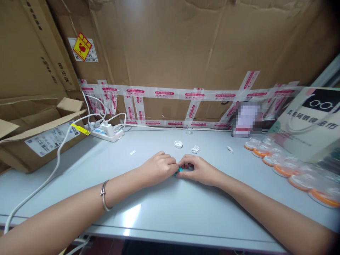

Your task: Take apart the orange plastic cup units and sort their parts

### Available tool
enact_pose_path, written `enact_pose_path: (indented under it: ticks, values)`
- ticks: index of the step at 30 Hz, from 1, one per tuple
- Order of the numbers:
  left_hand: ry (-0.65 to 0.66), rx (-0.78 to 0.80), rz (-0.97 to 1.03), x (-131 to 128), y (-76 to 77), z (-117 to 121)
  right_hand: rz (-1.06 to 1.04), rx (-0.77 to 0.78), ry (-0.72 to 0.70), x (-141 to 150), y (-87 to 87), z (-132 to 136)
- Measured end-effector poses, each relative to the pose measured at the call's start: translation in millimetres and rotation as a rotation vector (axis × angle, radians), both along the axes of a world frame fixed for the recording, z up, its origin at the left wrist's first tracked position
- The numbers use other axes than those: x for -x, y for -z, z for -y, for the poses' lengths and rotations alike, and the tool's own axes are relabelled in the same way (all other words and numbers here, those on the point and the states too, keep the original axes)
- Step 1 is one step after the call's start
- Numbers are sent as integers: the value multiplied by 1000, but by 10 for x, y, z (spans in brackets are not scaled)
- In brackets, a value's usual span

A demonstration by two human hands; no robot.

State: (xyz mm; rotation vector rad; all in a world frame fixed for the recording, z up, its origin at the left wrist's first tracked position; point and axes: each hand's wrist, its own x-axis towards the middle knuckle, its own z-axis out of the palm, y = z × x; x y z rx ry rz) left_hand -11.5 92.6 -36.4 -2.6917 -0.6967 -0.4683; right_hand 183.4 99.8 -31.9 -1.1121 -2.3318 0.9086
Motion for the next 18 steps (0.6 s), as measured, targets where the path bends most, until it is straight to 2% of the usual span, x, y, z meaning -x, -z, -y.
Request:
enact_pose_path:
  ticks: [5,10,13,18]
  values:
    - [70,-119,-87,7,-36,12,-21,-4,9,2,16,-2]
    - [115,-162,-93,17,-49,-4,-16,-15,22,20,15,1]
    - [123,-115,-45,13,-33,-37,-23,-14,25,26,14,7]
    - [131,51,77,20,4,-101,-45,22,32,20,13,16]
